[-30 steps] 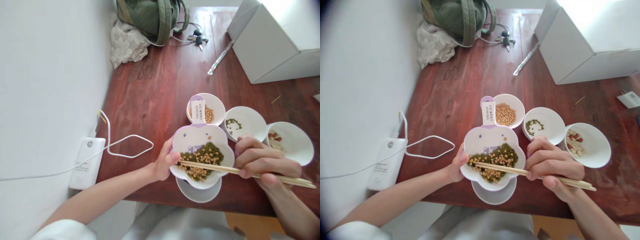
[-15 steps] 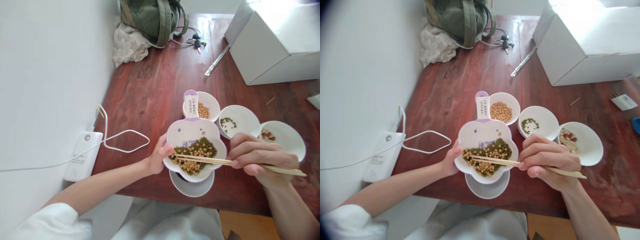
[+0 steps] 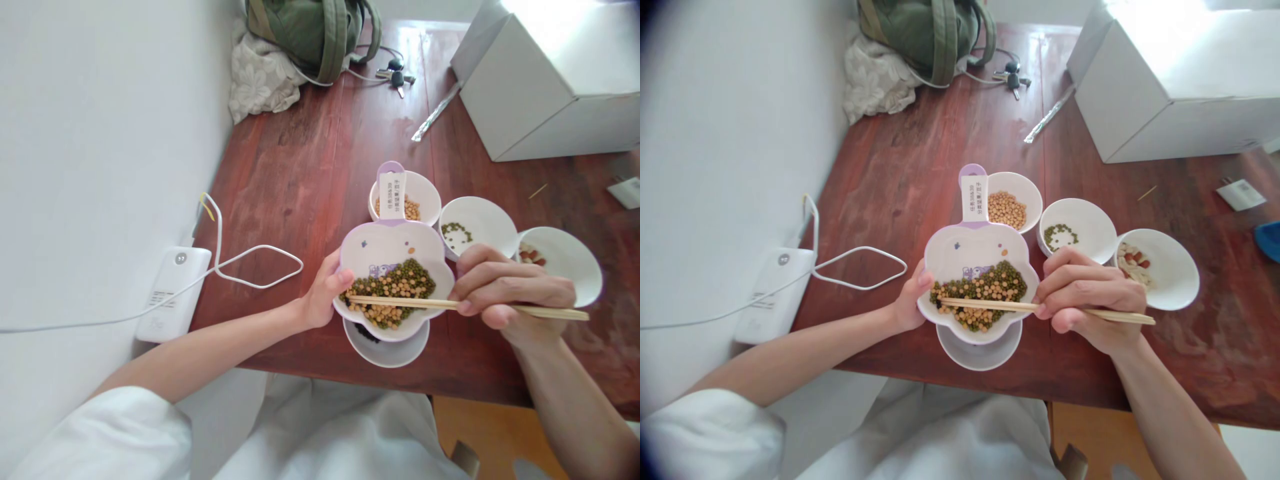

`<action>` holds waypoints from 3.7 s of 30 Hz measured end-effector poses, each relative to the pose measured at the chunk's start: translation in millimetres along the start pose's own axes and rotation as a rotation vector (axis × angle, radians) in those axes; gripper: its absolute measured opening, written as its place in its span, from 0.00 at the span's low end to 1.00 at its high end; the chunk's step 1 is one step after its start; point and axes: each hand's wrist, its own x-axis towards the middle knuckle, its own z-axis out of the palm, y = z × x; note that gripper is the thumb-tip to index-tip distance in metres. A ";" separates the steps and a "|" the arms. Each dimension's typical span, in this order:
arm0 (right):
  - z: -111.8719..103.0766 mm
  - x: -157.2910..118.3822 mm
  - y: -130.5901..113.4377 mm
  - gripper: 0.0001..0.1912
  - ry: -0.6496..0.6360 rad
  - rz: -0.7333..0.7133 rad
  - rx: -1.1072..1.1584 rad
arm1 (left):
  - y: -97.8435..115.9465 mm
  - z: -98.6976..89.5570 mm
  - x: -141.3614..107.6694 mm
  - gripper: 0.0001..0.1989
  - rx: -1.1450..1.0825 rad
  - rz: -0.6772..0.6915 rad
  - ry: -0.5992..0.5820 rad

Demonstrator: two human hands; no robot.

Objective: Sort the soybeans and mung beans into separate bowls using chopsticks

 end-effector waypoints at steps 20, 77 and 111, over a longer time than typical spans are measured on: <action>-4.9 -2.4 6.8 0.18 0.049 -0.019 0.067 | -3.9 0.1 3.4 0.27 0.007 0.060 0.003; -12.8 0.6 8.8 0.14 0.194 0.002 0.064 | -0.5 4.0 -0.4 0.28 0.009 0.026 0.111; -9.9 2.4 6.0 0.20 0.181 -0.001 0.057 | 5.0 9.5 2.2 0.26 -0.036 -0.026 0.120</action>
